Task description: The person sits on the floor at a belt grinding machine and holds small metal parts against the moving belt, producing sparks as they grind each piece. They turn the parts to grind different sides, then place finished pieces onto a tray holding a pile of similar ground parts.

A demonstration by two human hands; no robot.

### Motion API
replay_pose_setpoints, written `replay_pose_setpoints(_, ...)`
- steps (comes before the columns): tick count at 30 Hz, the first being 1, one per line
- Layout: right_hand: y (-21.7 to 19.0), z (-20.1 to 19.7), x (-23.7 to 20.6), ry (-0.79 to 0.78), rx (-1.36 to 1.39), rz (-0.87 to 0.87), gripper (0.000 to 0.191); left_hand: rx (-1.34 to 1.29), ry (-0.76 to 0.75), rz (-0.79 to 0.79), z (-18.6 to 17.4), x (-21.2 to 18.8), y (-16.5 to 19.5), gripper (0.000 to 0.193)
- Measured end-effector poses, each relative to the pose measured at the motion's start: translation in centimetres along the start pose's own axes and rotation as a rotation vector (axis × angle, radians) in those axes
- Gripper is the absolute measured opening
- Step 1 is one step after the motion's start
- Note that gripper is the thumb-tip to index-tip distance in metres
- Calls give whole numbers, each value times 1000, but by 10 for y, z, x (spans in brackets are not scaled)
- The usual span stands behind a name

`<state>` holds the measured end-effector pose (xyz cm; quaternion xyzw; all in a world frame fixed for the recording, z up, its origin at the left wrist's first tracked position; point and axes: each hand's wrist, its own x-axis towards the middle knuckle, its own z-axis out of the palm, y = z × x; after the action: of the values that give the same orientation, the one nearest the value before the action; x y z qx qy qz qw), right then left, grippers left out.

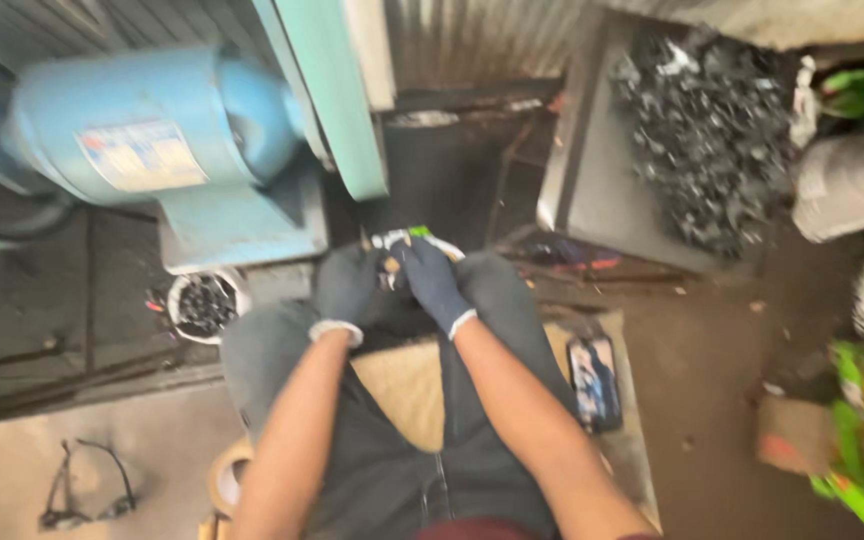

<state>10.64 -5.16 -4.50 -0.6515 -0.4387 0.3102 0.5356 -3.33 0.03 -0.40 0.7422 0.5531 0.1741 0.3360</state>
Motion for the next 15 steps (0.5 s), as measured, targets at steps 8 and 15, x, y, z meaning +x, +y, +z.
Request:
replay_pose_setpoints(8, 39, 40, 45, -155, 49, 12, 27, -228, 190, -210, 10, 31, -1, 36)
replay_pose_setpoints(15, 55, 7, 38, -26, 41, 87, 24, -269, 119, -137, 25, 38, 6, 34)
